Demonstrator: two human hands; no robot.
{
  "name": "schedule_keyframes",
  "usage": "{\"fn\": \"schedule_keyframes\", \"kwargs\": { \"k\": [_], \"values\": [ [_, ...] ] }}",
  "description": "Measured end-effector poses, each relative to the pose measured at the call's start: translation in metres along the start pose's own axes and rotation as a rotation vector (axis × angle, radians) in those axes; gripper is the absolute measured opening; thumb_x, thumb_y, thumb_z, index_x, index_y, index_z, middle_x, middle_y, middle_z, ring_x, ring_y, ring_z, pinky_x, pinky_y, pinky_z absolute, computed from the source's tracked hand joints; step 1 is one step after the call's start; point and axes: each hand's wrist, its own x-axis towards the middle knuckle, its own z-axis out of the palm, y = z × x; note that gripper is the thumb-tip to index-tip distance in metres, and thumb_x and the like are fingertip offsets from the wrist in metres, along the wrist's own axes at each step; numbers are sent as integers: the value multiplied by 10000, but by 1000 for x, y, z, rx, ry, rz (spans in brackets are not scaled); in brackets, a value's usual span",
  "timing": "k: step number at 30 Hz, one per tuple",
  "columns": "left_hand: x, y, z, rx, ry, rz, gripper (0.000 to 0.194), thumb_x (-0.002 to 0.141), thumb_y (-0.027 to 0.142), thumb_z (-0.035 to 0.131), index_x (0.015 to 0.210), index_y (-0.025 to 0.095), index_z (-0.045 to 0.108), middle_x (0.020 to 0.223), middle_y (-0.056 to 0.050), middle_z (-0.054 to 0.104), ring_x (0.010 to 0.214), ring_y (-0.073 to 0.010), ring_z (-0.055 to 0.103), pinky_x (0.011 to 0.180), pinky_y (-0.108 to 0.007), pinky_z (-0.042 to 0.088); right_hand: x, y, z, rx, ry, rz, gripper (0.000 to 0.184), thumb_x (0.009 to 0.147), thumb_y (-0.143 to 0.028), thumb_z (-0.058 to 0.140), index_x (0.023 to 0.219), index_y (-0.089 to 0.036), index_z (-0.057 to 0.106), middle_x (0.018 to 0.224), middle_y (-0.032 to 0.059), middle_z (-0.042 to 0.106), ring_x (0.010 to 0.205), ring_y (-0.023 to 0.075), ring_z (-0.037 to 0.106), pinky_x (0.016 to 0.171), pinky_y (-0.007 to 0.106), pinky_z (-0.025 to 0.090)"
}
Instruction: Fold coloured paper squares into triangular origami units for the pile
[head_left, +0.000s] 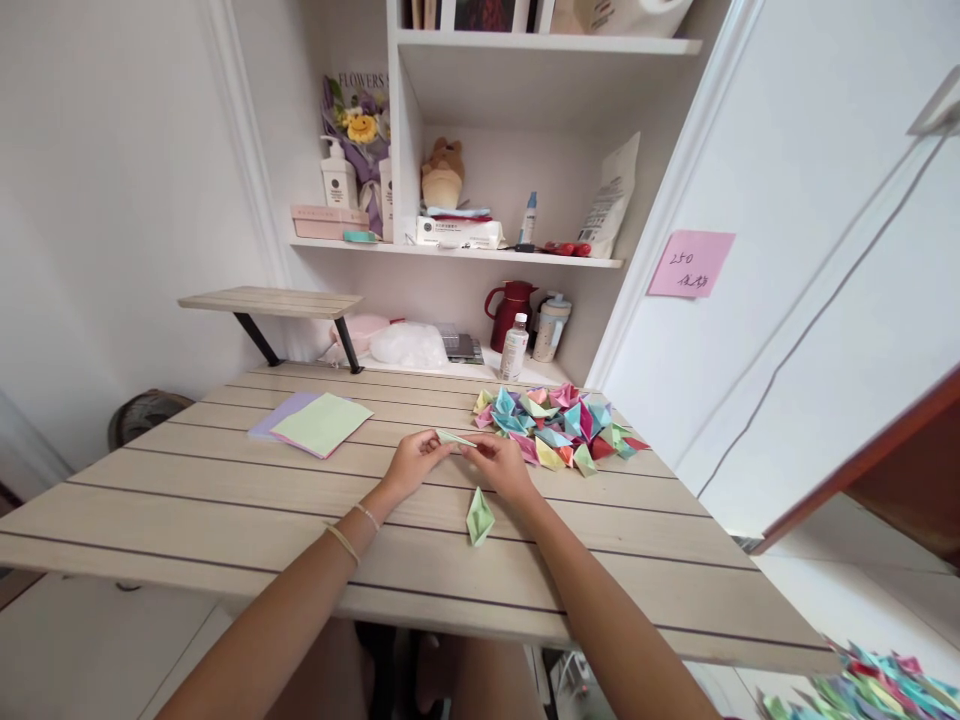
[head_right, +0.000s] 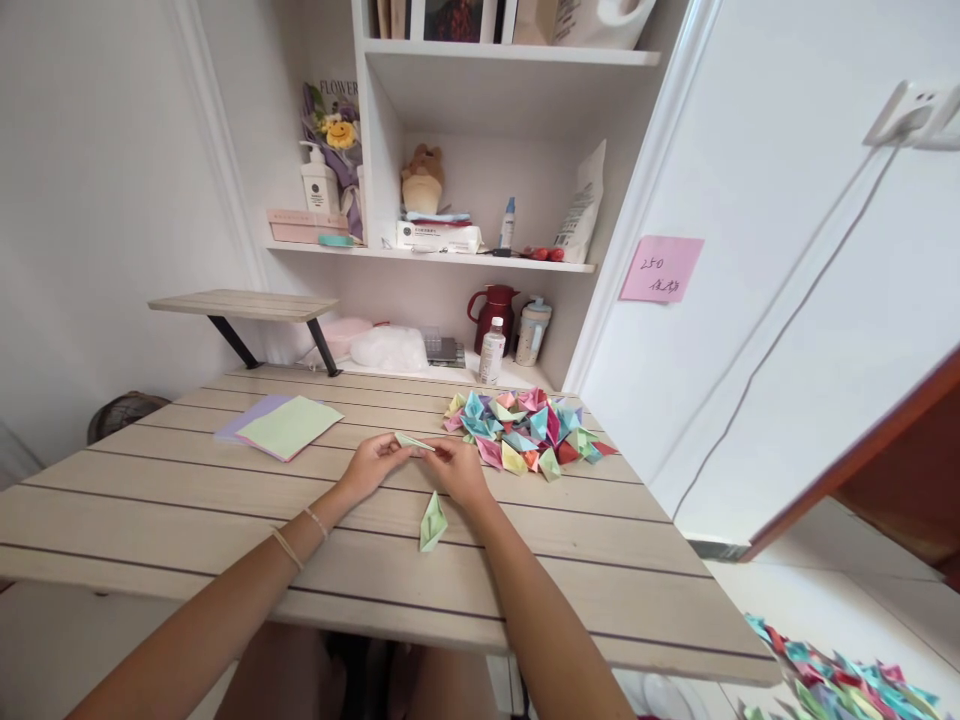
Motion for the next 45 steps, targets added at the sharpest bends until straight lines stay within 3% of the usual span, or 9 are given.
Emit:
{"fn": "schedule_keyframes", "kwargs": {
  "k": [3,7,13,23,29,33,38,45],
  "values": [
    [1,-1,-1,-4,-66,-3,275,724,399,579,768,132,627,644,-17,607,580,-118,556,588,-239,464,0,0,0,64,-51,85,275,740,-389,565,853,-174,694,805,52,697,720,199,625,664,322,500],
    [-1,1,1,-59,-140,13,280,747,385,555,847,133,627,770,-53,641,700,-149,596,698,-286,487,2,5,0,175,-96,148,296,734,-421,569,833,-175,702,767,43,695,716,197,627,659,323,510],
    [-6,6,6,-35,-91,41,354,718,358,596,1005,150,593,898,-63,634,829,-177,592,776,-322,484,3,12,1,259,-95,129,300,679,-382,651,908,-192,691,905,59,692,814,207,629,777,360,487],
    [-9,9,3,240,-34,204,196,785,310,498,781,158,622,761,-52,601,722,-161,555,673,-272,461,1,8,3,94,-74,61,296,767,-340,535,995,-194,653,965,64,673,838,200,623,744,326,490],
    [-10,10,6,407,-70,245,175,787,255,494,886,165,607,823,-53,601,744,-155,552,697,-283,456,-3,4,5,-218,-29,25,285,748,-220,489,1002,-191,615,650,6,652,551,137,569,601,261,458],
    [-11,6,11,236,-42,158,301,761,239,537,1053,168,553,891,-65,611,762,-146,579,684,-268,479,-1,8,8,-65,65,72,204,717,-208,472,867,-171,604,578,-13,594,524,129,539,547,236,440],
    [-9,4,14,-66,-35,43,359,696,226,626,1038,159,542,862,-58,614,807,-150,596,732,-273,484,1,14,10,176,126,174,146,682,-227,500,790,-160,572,549,-26,557,527,125,538,533,234,444],
    [-5,2,13,-383,40,-201,379,589,274,736,899,119,582,774,-55,628,721,-142,606,725,-317,500,0,7,9,82,147,108,148,687,-215,505,767,-167,621,752,35,666,715,166,612,668,283,473]
  ]
}}
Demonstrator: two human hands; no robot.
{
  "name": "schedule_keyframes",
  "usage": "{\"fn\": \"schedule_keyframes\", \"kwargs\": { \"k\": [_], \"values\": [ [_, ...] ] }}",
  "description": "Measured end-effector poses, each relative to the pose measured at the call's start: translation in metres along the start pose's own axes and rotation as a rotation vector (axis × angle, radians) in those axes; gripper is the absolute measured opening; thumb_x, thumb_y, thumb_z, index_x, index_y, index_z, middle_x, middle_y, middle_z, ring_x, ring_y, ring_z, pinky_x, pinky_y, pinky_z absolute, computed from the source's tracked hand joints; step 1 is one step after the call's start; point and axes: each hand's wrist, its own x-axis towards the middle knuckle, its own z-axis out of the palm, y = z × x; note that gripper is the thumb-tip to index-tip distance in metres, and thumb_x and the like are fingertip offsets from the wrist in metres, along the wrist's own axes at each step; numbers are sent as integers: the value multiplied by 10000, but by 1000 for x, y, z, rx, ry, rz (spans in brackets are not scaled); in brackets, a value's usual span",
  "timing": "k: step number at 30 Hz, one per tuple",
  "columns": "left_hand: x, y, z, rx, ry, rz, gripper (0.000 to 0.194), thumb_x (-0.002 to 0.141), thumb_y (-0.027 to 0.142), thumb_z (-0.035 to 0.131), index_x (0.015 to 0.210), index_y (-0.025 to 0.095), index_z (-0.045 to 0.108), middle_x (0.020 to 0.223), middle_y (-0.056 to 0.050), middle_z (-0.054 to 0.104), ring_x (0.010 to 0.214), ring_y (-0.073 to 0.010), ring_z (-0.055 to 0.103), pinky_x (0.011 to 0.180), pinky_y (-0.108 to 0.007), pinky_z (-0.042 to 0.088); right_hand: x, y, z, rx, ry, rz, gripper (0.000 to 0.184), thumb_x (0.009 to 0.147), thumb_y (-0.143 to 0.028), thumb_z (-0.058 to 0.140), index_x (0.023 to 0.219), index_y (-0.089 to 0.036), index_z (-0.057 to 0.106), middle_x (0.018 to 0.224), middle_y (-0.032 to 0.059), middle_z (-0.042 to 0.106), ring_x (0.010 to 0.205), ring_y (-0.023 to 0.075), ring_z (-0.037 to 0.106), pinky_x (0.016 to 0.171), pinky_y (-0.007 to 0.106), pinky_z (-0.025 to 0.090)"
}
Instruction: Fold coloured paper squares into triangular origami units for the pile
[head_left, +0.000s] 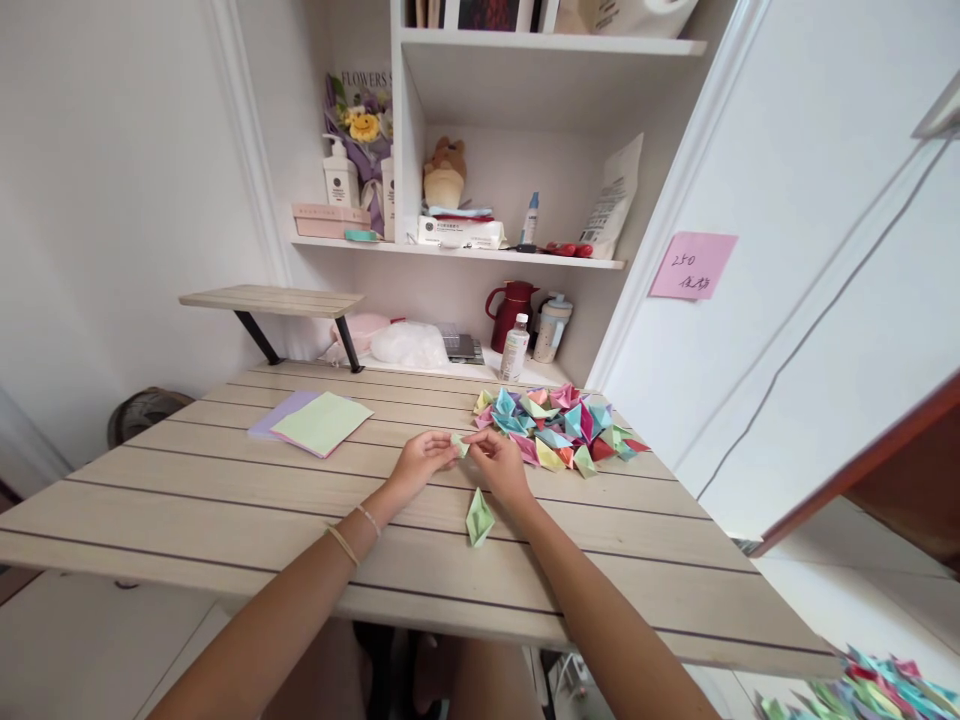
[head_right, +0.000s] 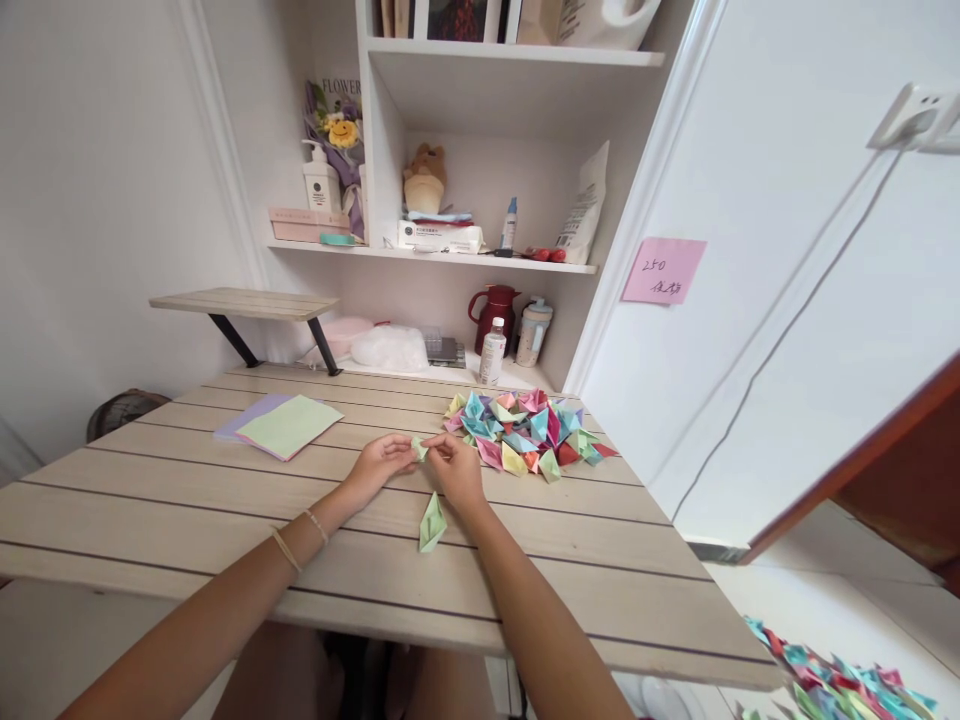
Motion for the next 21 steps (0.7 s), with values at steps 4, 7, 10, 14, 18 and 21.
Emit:
{"fn": "schedule_keyframes", "kwargs": {
  "k": [4,7,10,14,18,21],
  "values": [
    [3,-3,-5,31,37,-1,313,560,255,752,791,101,607,724,-59,645,660,-128,602,703,-294,494,-1,-5,-2,-52,-49,-15,206,705,-191,477,822,-181,646,886,51,673,858,188,609,700,294,484],
    [4,-1,-9,149,41,73,277,582,263,732,780,110,615,718,-57,650,655,-136,602,683,-283,488,0,-8,-5,-107,-66,-33,222,715,-182,476,848,-174,653,873,50,675,800,177,616,681,288,487],
    [4,2,-11,372,9,198,207,637,290,683,759,134,628,729,-56,657,691,-159,607,682,-282,482,1,-9,-10,-180,-80,-71,241,735,-211,505,934,-183,638,931,53,666,769,167,617,649,276,492],
    [2,5,-12,635,-78,354,162,724,287,594,825,163,616,759,-48,658,734,-169,612,689,-282,478,2,-12,-16,-430,-151,-241,250,731,-271,592,975,-246,640,962,31,664,861,187,598,730,300,473],
    [-1,5,-12,742,-100,393,143,754,212,548,891,176,530,752,-27,635,733,-152,614,666,-268,475,1,-16,-17,-620,-233,-380,188,766,-243,587,940,-253,658,895,26,677,850,173,595,757,278,440],
    [-3,7,-10,813,-111,403,142,753,180,542,886,185,491,742,-14,620,721,-146,605,652,-259,461,0,-18,-16,-731,-234,-419,116,789,-232,565,823,-226,676,830,33,673,793,159,590,685,247,421]
  ]
}}
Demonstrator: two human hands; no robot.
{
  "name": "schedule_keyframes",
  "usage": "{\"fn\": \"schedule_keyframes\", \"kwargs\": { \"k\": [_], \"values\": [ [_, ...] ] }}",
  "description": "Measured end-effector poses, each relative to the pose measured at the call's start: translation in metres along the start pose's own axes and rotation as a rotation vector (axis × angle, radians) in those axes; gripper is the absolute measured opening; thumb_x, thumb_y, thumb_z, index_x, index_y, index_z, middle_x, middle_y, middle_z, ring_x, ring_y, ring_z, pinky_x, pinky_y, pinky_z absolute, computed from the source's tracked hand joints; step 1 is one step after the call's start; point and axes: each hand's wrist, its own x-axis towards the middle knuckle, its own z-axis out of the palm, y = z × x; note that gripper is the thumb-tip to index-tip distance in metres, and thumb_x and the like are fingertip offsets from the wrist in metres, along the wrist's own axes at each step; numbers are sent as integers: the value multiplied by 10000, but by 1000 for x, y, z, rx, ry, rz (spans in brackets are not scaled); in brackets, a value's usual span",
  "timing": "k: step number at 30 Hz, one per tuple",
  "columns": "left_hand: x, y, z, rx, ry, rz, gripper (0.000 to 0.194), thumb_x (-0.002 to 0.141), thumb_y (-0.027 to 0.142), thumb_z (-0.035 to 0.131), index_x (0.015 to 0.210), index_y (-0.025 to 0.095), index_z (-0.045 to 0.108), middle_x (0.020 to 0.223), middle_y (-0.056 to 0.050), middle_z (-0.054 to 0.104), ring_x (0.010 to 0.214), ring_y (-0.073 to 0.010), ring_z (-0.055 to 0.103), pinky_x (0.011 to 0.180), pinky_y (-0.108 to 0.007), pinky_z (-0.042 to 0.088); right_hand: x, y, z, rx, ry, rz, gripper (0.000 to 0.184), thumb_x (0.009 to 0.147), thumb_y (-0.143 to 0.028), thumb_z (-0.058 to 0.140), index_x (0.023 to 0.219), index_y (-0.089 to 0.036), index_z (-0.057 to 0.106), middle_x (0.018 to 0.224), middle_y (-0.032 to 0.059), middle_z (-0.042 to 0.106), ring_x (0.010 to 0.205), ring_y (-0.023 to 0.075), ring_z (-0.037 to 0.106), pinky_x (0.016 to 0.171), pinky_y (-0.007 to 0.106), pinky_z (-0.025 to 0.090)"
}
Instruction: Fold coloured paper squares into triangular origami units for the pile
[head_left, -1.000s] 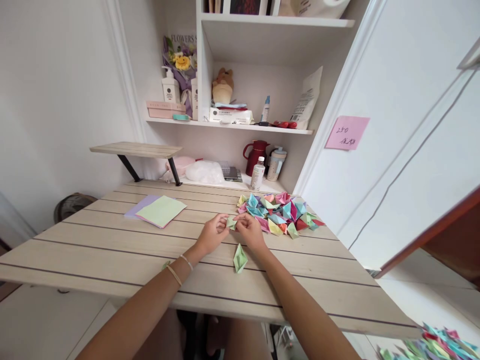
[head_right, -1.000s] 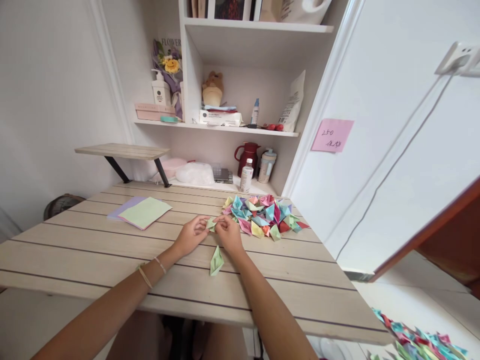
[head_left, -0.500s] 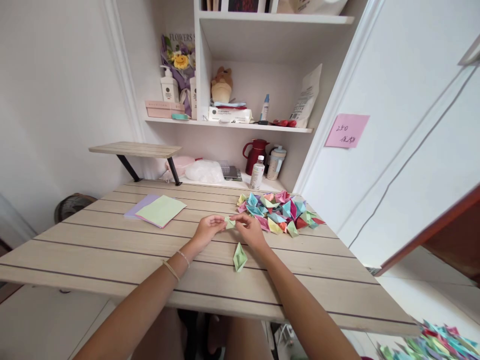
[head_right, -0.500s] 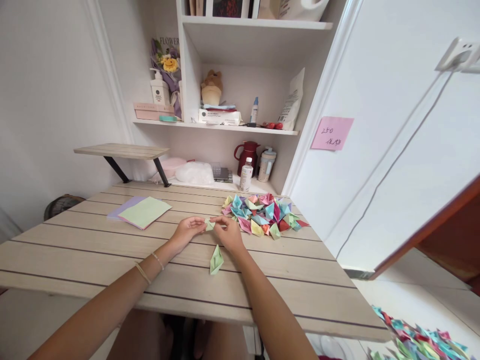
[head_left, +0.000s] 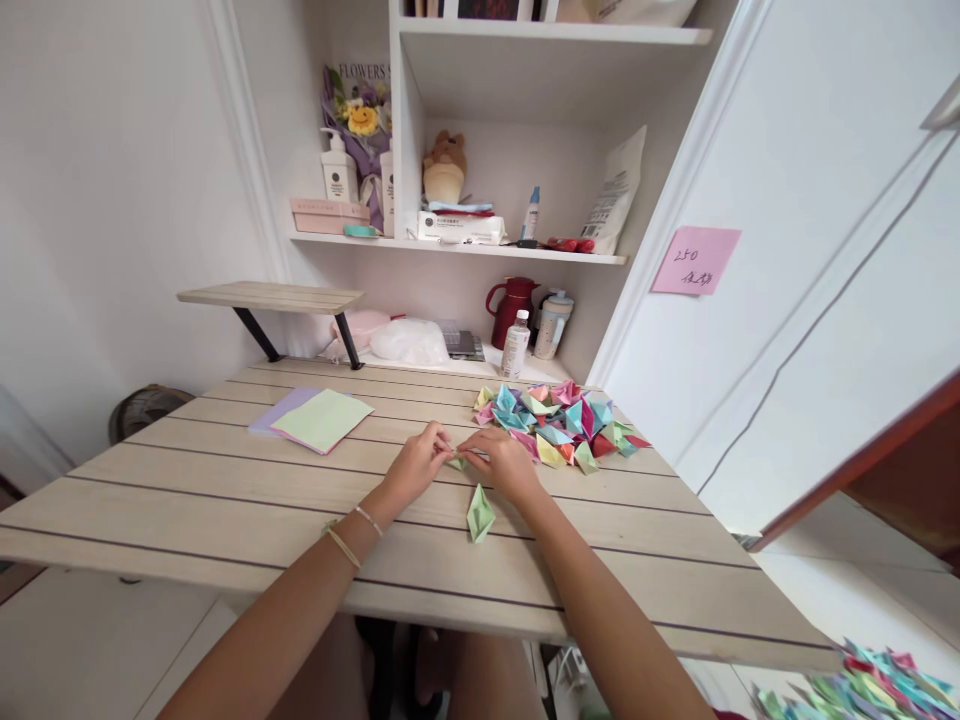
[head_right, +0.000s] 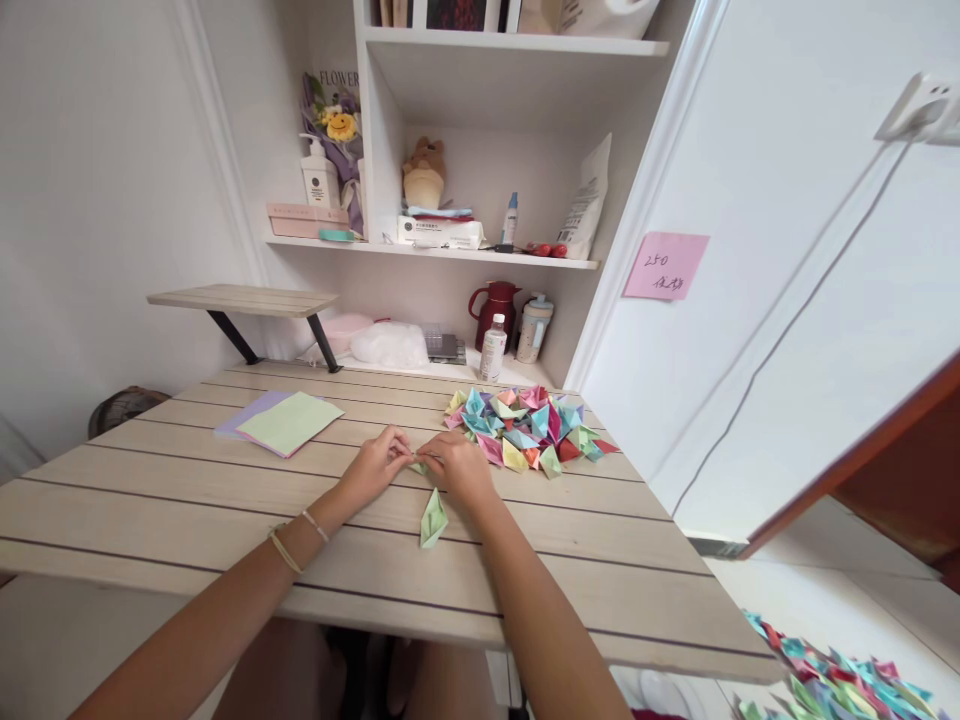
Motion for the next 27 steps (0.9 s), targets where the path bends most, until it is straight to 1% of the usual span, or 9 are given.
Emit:
{"fn": "schedule_keyframes", "kwargs": {
  "k": [5,7,10,13,16,21,23,25,27],
  "values": [
    [-2,9,-2,62,-44,34,99,769,150,499,848,205,522,741,-11,599,717,-159,570,661,-265,416,1,-2,-1,-104,-32,-26,114,792,-220,555,752,-207,661,774,38,656,762,167,560,648,251,376],
    [-3,14,-2,4,-21,26,103,762,153,510,828,216,556,741,-16,598,724,-168,558,691,-271,401,1,-3,-1,-105,-41,-4,126,793,-196,541,739,-205,655,768,43,651,770,178,551,650,258,367],
    [-2,20,-3,-158,24,-18,97,735,192,563,807,230,616,768,-33,613,766,-190,554,763,-286,388,0,-2,1,-78,-35,87,123,779,-172,536,735,-207,646,782,49,643,779,192,545,639,264,362],
    [0,23,-3,-261,50,-46,86,719,237,591,774,230,656,811,-51,627,826,-212,548,820,-311,383,-1,2,3,-4,-9,188,111,762,-159,538,740,-201,639,812,52,628,800,196,542,661,274,375],
    [3,18,-4,-272,104,-66,96,723,277,590,750,214,658,816,-54,628,841,-210,551,801,-316,410,-1,6,6,121,33,226,99,749,-173,547,720,-197,639,873,52,602,877,197,530,763,298,389],
    [7,5,-1,-413,198,-158,200,692,299,629,848,173,625,851,-55,629,841,-183,582,780,-304,447,1,12,11,280,109,270,102,724,-242,568,701,-196,656,937,54,524,922,192,510,851,326,380],
    [7,3,1,-532,172,-211,352,634,268,689,956,167,593,895,-63,633,860,-177,589,799,-314,449,1,13,12,311,132,286,108,719,-255,570,705,-194,658,928,53,515,916,190,505,863,335,375],
    [7,1,3,-638,102,-280,513,569,227,741,1042,156,555,928,-78,635,854,-177,599,790,-321,458,1,13,13,338,144,296,116,721,-263,566,713,-192,657,916,51,517,906,187,505,861,338,378],
    [6,0,5,-694,27,-340,511,545,213,758,1013,129,569,898,-87,646,804,-174,613,764,-316,467,1,13,12,362,141,302,117,723,-265,565,717,-192,656,901,51,522,894,184,507,848,334,386]
  ]
}}
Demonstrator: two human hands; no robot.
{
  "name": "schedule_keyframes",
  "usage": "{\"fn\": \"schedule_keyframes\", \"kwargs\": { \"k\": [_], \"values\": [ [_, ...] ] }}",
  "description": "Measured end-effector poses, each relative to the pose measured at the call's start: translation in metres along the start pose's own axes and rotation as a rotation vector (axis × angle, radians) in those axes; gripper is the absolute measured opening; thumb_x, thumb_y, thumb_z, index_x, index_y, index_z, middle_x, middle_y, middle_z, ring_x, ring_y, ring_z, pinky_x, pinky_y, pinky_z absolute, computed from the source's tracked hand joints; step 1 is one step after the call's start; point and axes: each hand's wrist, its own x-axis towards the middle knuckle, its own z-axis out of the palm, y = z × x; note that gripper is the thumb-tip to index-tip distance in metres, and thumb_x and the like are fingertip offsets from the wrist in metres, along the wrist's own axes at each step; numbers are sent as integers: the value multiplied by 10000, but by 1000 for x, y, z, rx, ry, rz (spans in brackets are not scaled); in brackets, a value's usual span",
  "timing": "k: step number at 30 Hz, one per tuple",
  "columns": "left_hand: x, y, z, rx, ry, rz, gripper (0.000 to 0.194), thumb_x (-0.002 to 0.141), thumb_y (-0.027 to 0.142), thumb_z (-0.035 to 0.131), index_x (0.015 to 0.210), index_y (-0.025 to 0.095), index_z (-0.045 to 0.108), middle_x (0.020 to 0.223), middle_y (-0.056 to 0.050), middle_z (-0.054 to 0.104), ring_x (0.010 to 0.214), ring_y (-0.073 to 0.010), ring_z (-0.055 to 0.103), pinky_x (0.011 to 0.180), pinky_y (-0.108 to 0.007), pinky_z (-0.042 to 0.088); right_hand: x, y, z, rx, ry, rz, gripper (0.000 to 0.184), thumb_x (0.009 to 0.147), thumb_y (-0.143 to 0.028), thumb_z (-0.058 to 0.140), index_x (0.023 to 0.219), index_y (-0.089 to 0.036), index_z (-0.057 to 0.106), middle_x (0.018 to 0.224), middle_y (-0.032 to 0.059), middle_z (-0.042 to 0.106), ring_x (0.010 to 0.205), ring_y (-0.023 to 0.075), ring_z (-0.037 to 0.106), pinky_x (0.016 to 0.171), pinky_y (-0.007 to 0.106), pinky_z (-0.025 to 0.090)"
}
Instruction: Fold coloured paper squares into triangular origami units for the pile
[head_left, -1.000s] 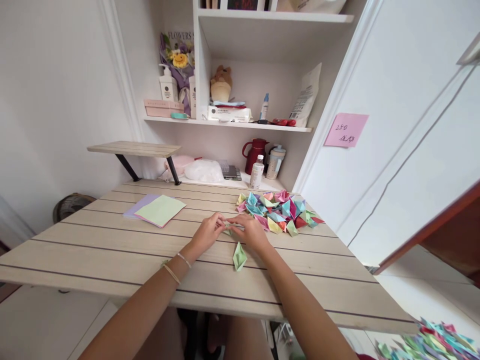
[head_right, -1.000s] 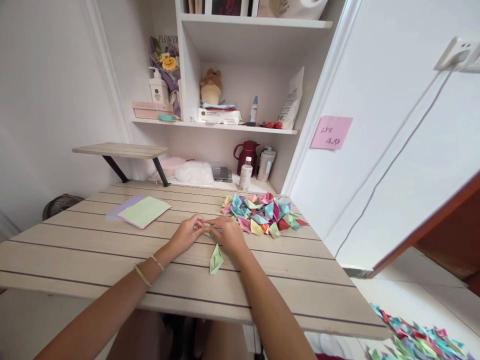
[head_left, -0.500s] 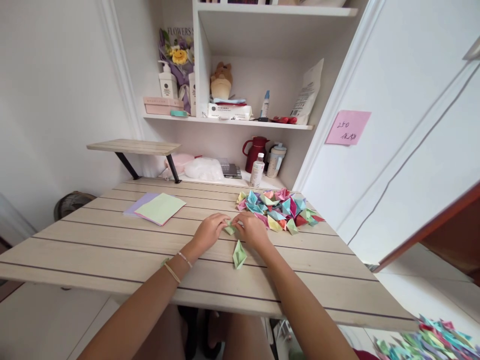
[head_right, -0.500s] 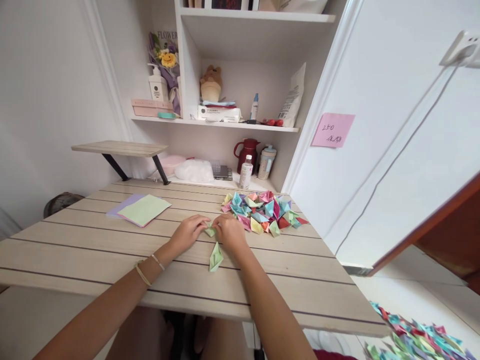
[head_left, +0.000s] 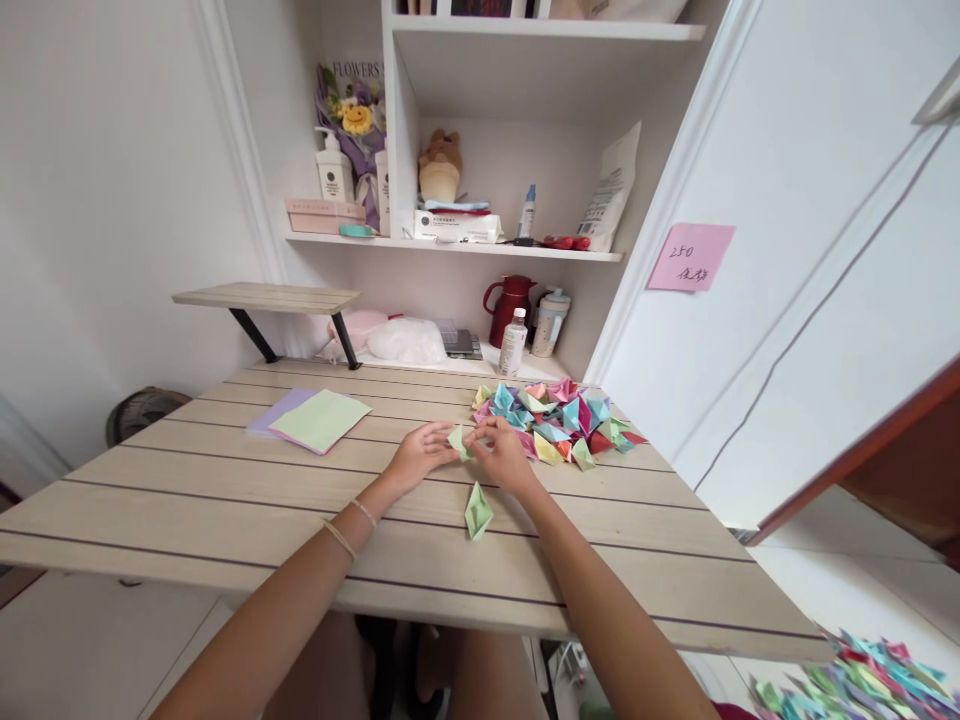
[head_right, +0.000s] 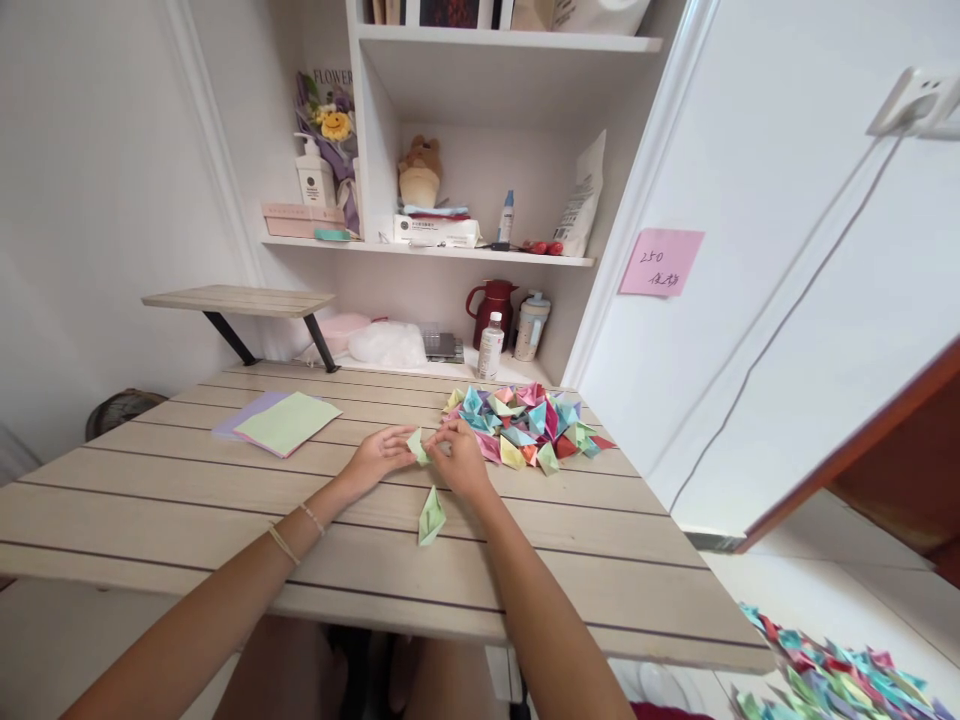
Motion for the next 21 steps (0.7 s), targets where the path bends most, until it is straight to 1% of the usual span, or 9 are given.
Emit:
{"fn": "schedule_keyframes", "kwargs": {
  "k": [4,7,11,13,15,18,19,21],
  "values": [
    [-1,-2,1,-38,-69,-54,319,592,251,729,854,105,620,836,-88,666,724,-154,617,720,-283,475,-1,-4,1,14,-33,-19,100,713,-221,560,718,-194,656,881,46,540,890,182,511,829,324,394],
    [-2,-2,1,-77,-56,-73,290,592,246,727,828,113,621,784,-69,671,683,-142,615,682,-262,484,-2,-7,3,14,-38,-35,109,706,-192,551,722,-196,659,868,40,548,887,179,516,824,317,396],
    [-2,-1,1,-96,-28,-99,303,582,248,734,827,115,615,703,-47,660,661,-143,617,686,-278,495,-3,-8,5,15,-37,-34,107,708,-207,556,727,-196,661,871,43,550,894,185,516,798,310,411],
    [-2,-1,1,-120,-38,-107,342,581,245,739,867,113,606,744,-61,664,697,-152,624,723,-300,496,-4,-8,4,5,-27,-29,110,710,-216,559,736,-199,664,874,44,550,888,188,520,786,313,417],
    [-2,-1,0,-173,-48,-121,417,589,234,741,958,126,581,847,-85,662,769,-168,629,771,-335,491,-4,-8,3,-19,8,-18,109,708,-232,569,742,-201,667,872,46,550,872,192,526,781,322,419],
    [-3,-1,-1,-267,-80,-180,492,655,261,702,1099,180,509,967,-98,634,858,-190,623,808,-404,482,-3,-8,3,-60,70,-3,104,703,-255,586,734,-205,672,861,50,554,851,196,533,778,332,422],
    [-4,0,-1,-296,-100,-203,487,686,284,676,1127,198,489,983,-96,628,871,-195,622,811,-423,479,-3,-8,3,-60,72,-4,104,703,-259,589,732,-206,674,859,51,558,849,196,535,771,329,426],
    [-5,1,-2,-351,-147,-241,461,729,324,630,1148,221,470,1005,-94,622,882,-203,624,822,-443,470,-2,-8,1,-23,34,2,122,712,-274,585,763,-210,677,886,54,569,834,187,547,732,312,444]
  ]
}}
